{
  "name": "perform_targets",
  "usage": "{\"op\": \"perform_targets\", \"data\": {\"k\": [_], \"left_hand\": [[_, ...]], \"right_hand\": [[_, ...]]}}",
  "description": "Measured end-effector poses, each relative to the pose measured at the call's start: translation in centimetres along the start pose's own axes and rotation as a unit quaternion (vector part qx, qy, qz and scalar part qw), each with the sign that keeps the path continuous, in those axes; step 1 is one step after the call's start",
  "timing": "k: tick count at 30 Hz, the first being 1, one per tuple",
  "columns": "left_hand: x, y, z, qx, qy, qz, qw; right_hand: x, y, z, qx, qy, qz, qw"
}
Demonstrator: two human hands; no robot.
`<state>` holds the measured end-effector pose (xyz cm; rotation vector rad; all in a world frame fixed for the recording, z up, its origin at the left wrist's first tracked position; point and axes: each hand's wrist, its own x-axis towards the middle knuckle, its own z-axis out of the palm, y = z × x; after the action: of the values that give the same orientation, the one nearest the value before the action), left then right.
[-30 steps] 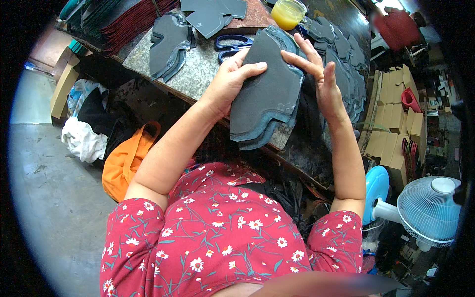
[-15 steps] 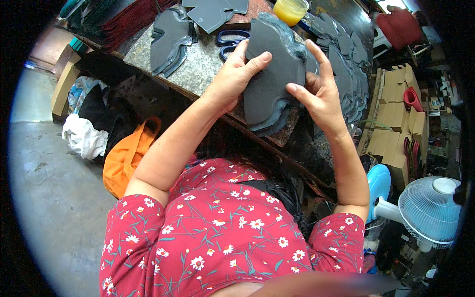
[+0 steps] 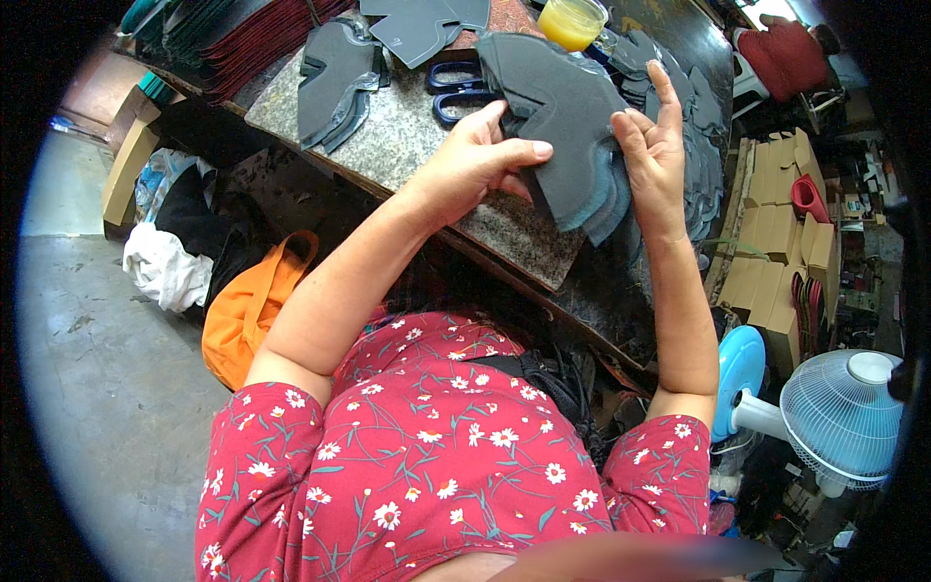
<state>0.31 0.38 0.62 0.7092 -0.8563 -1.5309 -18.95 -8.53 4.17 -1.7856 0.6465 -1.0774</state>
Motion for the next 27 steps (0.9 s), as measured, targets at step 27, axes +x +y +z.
{"op": "perform_targets", "data": {"k": [27], "left_hand": [[0.3,-0.4,-0.8,-0.073,0.043,0.040,0.996]], "right_hand": [[-3.1,0.0,-1.7,-0.225,-0.140,-0.055,0.963]]}}
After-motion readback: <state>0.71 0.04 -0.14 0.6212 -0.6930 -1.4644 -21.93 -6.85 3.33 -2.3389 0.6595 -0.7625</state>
